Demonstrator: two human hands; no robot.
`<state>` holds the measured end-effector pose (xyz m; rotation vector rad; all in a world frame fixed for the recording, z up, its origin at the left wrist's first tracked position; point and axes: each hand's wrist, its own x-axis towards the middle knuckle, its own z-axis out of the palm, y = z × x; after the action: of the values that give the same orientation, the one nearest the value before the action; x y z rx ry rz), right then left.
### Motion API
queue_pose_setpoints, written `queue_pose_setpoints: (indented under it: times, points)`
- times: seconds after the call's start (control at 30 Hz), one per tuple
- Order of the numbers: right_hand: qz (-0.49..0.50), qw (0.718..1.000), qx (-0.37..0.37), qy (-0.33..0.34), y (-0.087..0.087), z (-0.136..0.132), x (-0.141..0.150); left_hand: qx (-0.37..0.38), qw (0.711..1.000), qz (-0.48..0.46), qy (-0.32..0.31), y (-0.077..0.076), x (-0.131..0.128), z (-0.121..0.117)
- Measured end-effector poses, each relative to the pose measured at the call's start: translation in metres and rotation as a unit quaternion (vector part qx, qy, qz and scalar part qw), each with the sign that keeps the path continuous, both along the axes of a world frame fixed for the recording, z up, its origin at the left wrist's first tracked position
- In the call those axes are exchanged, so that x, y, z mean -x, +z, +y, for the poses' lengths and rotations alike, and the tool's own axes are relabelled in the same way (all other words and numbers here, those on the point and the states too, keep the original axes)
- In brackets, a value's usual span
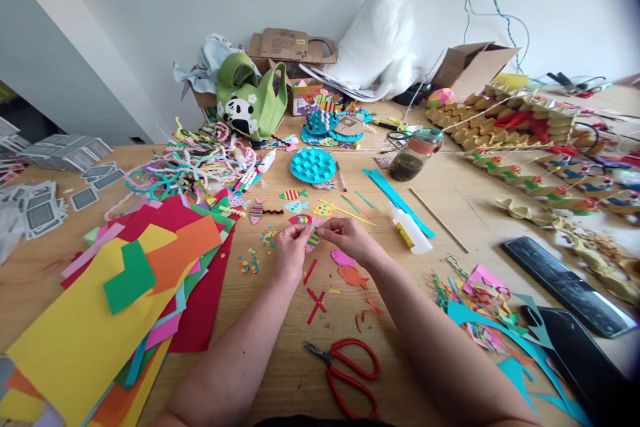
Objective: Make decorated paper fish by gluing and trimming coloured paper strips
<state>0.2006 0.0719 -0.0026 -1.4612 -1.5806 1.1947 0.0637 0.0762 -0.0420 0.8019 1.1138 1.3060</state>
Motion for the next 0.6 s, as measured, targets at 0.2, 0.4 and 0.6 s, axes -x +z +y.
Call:
queue_pose_setpoints:
  times: [0.2,0.4,0.6]
  points:
    - [0.018,0.999,0.022,0.027,0.002,0.001,-0.005,0.002,1.000,0.005,0.007,0.005,-0.002,-0.001]
    - [-0.006,1.000,-0.008,0.010,-0.002,0.003,-0.004,0.009,1.000,-0.026,-0.002,0.005,-0.003,-0.002]
    - [-0.005,0.999,-0.036,-0.003,0.001,0.003,-0.007,0.029,0.997,-0.076,-0.009,0.014,-0.004,-0.003]
